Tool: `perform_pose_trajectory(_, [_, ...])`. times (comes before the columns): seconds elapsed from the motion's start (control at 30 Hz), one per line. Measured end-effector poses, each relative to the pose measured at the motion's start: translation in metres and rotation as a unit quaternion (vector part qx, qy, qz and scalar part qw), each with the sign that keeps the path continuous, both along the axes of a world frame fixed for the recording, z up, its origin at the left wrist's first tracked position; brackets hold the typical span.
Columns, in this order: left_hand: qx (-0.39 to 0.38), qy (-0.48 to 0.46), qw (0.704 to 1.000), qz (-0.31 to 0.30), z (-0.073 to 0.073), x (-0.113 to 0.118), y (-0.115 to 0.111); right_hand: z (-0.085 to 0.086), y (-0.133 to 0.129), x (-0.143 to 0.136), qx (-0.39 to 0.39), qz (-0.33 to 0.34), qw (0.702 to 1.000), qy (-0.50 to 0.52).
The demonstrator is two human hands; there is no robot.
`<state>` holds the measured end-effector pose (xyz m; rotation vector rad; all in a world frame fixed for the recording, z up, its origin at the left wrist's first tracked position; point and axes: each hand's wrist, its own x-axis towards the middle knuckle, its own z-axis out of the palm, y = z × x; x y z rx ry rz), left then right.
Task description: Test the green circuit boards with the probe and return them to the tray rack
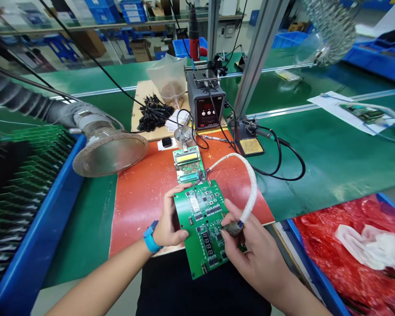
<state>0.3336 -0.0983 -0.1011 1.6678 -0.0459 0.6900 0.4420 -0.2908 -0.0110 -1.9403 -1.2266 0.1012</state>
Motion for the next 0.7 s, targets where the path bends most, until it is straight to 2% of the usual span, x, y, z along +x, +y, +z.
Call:
perform_pose_trajectory(0.13, [0.001, -0.003, 1.000, 0.002, 0.000, 0.001, -0.002, -0.004, 0.001, -0.001, 0.010, -0.002, 1.000, -0.008])
perform_pose_trajectory(0.23, [0.026, 0.007, 0.999, 0.031, 0.004, -0.001, -0.004, -0.006, -0.004, -0.001, -0.002, 0.009, 1.000, 0.010])
perform_pose_trajectory(0.3, [0.076, 0.007, 0.994, 0.077, 0.012, -0.006, -0.003, -0.008, -0.008, -0.001, -0.014, 0.008, 1.000, 0.026])
perform_pose_trajectory(0.37, [0.163, 0.004, 0.980, 0.111, 0.025, -0.012, -0.001, -0.009, -0.011, -0.001, -0.020, 0.006, 0.999, 0.035])
perform_pose_trajectory(0.4, [0.211, 0.005, 0.973, 0.096, 0.033, -0.015, 0.000, -0.009, -0.011, -0.002, -0.022, 0.007, 0.999, 0.037])
perform_pose_trajectory(0.47, [0.286, 0.017, 0.958, 0.015, 0.049, -0.021, 0.002, -0.010, -0.012, -0.003, -0.020, 0.006, 0.999, 0.039])
perform_pose_trajectory(0.53, [0.323, 0.036, 0.944, -0.062, 0.062, -0.025, 0.002, -0.011, -0.011, -0.004, -0.015, 0.001, 0.999, 0.046])
perform_pose_trajectory(0.7, [0.375, 0.064, 0.921, -0.081, 0.074, -0.031, -0.005, -0.012, -0.008, -0.007, 0.002, -0.008, 0.999, 0.033])
